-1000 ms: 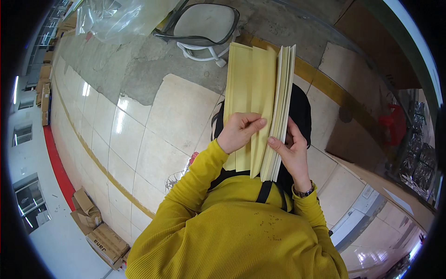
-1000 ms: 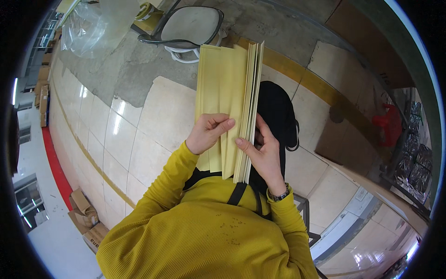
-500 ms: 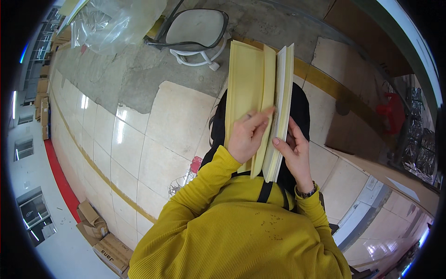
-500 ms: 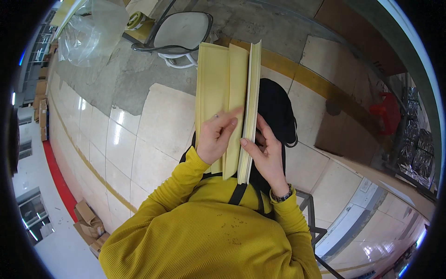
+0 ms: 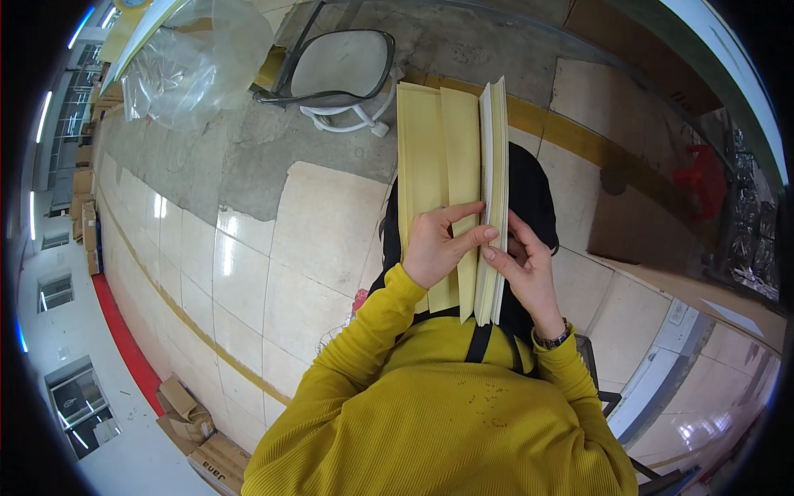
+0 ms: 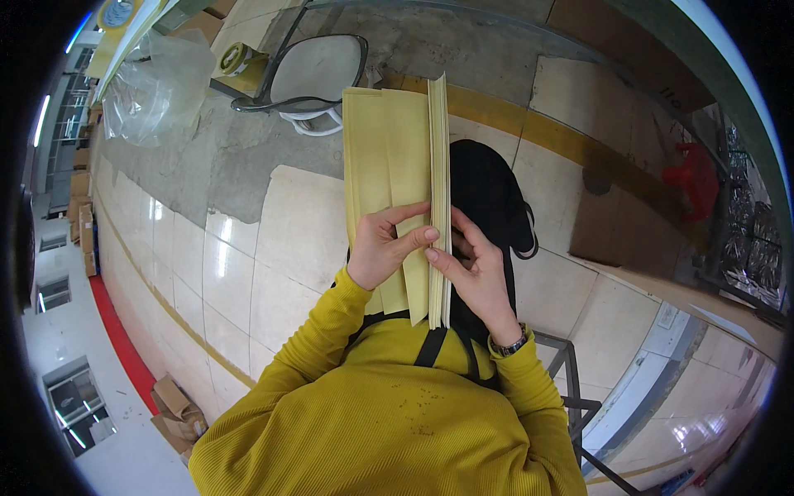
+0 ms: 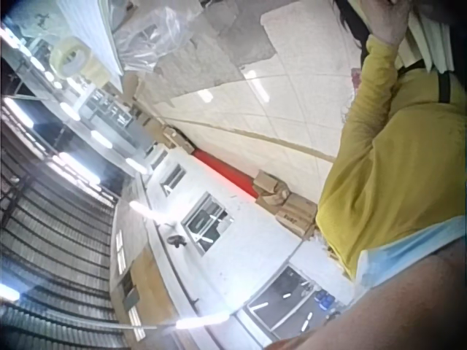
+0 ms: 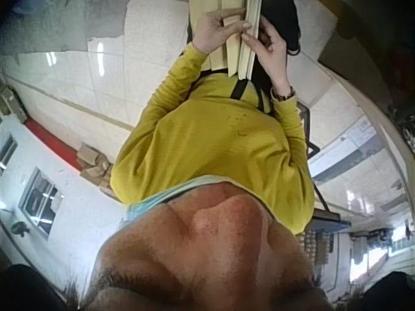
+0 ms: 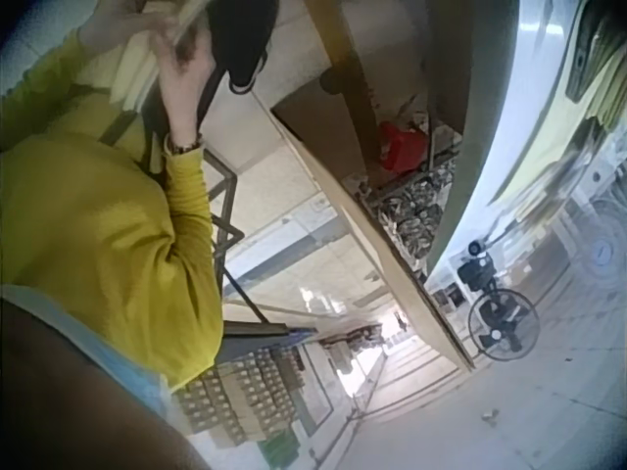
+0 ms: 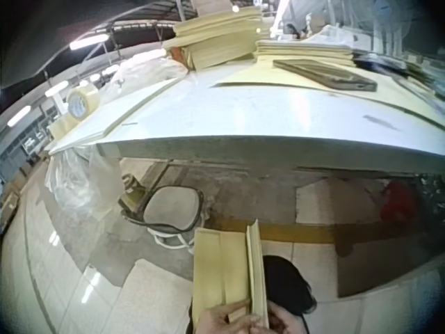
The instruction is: Organize and check a stack of documents on a desk.
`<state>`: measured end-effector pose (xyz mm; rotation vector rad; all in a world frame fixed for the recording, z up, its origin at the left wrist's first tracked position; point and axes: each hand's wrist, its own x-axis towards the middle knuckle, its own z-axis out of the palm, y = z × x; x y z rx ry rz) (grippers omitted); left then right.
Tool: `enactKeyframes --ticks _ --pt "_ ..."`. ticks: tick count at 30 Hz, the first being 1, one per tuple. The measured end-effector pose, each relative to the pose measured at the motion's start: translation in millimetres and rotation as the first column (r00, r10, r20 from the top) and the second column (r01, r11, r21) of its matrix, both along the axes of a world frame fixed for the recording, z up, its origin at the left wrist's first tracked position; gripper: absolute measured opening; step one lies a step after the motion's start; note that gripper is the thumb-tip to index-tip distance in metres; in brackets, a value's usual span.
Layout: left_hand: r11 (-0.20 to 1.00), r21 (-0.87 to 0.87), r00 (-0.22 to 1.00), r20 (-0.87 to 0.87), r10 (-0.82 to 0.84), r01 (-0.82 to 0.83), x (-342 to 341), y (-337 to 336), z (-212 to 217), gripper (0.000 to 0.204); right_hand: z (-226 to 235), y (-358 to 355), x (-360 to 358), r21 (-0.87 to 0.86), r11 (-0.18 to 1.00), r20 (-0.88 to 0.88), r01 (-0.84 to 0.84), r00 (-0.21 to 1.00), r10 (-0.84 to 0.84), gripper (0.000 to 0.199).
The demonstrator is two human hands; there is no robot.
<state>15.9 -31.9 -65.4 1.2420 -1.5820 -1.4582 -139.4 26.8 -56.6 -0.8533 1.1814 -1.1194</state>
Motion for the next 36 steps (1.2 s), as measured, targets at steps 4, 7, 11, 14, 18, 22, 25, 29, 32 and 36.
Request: enactKeyframes --ticks 4,7,11,14,18,22,25,29,32,36 --pt "0.998 0.049 0.999 -0.010 -0.042 0.043 4 -3 -3 0.046 -3 -1 -2 -0.047 0.999 0.000 0.003 1.000 -0.003 0.061" --pt "0.999 -0.004 0.997 -0.061 -0.051 0.051 7 -4 -7 0.039 -2 -2 -3 -0.039 0.999 0.007 -0.001 1.000 0.001 0.061" --pt "0.996 0.086 0.996 -0.093 -0.018 0.026 8 -3 -7 0.028 -7 -1 -3 -0.040 0.999 0.014 0.014 1.000 -0.013 0.060" --pt "0.995 -0.007 0.976 0.194 0.100 -0.101 0 1 7 0.022 -7 1 -1 -0.039 0.999 -0.009 0.036 0.999 -0.037 0.058" --pt "0.975 -0.174 0.954 0.243 0.177 -0.136 -5 4 6 0.017 -6 2 2 -0.086 0.994 -0.074 0.067 0.995 -0.074 0.056" --pt "0.880 -0.163 0.894 -0.132 0.429 -0.447 -19 7 7 0.013 -7 1 3 -0.100 0.992 -0.044 0.077 0.996 -0.082 0.056" --pt "0.897 -0.427 0.966 0.163 0.198 -0.112 -14 2 21 0.019 -12 4 -1 -0.094 0.992 -0.061 0.083 0.994 -0.089 0.056" --pt "0.972 -0.235 0.929 0.363 0.073 0.016 -11 4 19 0.028 -11 3 0 -0.122 0.989 -0.036 0.083 0.995 -0.088 0.056" --pt "0.976 -0.216 0.968 0.246 0.045 0.009 -11 3 13 0.045 -12 4 1 -0.108 0.991 -0.031 0.079 0.996 -0.083 0.056" --pt "0.993 -0.120 0.973 0.231 0.022 0.006 -9 1 9 0.047 -10 3 -2 -0.096 0.994 0.010 0.054 0.999 -0.053 0.057"
